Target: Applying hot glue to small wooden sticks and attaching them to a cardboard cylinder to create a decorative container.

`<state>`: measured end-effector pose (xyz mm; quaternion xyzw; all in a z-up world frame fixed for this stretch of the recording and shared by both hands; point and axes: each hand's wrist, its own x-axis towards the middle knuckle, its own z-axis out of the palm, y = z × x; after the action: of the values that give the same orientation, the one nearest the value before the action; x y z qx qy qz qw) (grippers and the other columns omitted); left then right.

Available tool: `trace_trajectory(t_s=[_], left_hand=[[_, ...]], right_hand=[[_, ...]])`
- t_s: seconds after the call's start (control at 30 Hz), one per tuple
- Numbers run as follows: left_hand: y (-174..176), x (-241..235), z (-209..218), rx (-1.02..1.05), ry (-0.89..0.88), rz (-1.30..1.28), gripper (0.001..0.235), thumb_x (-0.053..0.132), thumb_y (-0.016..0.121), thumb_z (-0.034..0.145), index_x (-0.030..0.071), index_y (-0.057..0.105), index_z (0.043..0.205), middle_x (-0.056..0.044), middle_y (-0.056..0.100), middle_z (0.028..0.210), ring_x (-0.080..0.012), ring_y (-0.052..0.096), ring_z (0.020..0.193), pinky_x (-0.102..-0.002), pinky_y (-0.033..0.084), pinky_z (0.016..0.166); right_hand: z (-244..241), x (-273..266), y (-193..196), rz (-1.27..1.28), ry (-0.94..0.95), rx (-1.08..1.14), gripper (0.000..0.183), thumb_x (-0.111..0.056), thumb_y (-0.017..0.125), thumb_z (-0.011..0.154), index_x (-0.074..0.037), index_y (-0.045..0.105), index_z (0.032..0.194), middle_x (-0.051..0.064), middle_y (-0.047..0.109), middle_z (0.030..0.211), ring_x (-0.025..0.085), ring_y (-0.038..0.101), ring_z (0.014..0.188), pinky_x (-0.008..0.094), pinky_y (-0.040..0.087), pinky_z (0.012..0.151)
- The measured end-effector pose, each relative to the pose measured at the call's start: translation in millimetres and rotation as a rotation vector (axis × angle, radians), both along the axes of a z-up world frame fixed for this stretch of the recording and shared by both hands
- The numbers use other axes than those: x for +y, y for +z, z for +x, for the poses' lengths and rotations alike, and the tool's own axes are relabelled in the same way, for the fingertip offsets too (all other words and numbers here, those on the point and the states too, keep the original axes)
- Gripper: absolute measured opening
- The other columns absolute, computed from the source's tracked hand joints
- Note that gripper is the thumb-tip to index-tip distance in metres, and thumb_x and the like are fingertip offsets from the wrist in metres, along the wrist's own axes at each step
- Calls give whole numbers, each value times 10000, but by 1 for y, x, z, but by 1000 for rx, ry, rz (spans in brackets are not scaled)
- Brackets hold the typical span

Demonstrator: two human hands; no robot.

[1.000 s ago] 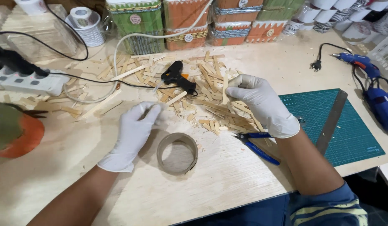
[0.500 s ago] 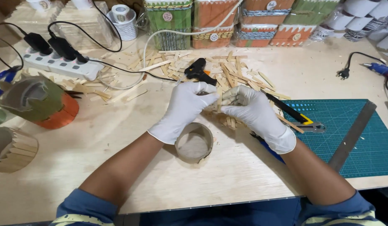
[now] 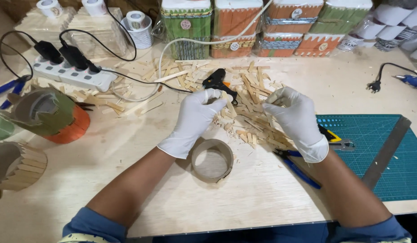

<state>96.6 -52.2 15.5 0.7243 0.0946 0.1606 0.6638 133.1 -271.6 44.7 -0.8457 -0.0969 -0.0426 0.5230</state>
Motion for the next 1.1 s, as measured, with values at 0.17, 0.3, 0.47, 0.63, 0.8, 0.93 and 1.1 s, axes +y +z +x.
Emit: trace_trajectory(t_s=[0.17,0.3,0.47,0.63,0.8,0.93,1.1], left_hand=[[22,3,-11,115,-113,25,246,226,773,856,161,776,1093,-72,793,1002,-207,741,1026,-356,539,971],[21,6,-10,127,-194,-154,200,117,670,939,85,682,1136,-105,733,882,-175,745,722,-307,605,793],[18,8,-9,115,-181,-94,188,144,761,889,130,742,1076,-77,772,919,-128,722,832,-297,570,853],[44,3,-21,44,-213,-49,187,158,871,789,149,812,967,-32,797,890,-66,694,842,-249,578,848],[38,1,-20,-34,-153,-91,252,158,918,754,98,805,971,-67,786,907,-76,676,867,-284,588,852],[46,-2,-28,-44,-144,-102,241,158,906,762,92,799,967,-60,778,908,-79,665,869,-294,586,849],[79,-3,-67,-117,-207,250,249,397,620,1015,208,730,1133,-51,770,912,-211,748,955,-404,553,959]], right_hand=[[38,-43,5,-261,-150,-150,126,-201,747,977,-129,741,1080,22,700,729,182,674,781,326,490,806],[58,-67,-5,-351,-248,-98,155,-335,740,999,-195,756,1063,-29,719,730,192,686,843,319,491,821],[39,-43,-5,-339,-155,-54,146,-367,755,950,-233,771,1005,-25,738,833,215,686,989,357,489,893],[-30,9,29,30,269,159,274,-152,762,860,-113,768,1132,55,749,1015,213,635,1070,410,500,1016],[-53,21,16,130,306,141,147,-90,758,899,-77,792,1042,70,780,845,157,671,927,343,506,945],[-45,18,21,145,282,106,75,-145,794,906,-141,783,980,-4,762,799,72,649,869,270,507,902],[-37,4,24,226,259,202,109,-114,830,879,-94,786,977,60,786,865,101,696,821,269,539,856]])
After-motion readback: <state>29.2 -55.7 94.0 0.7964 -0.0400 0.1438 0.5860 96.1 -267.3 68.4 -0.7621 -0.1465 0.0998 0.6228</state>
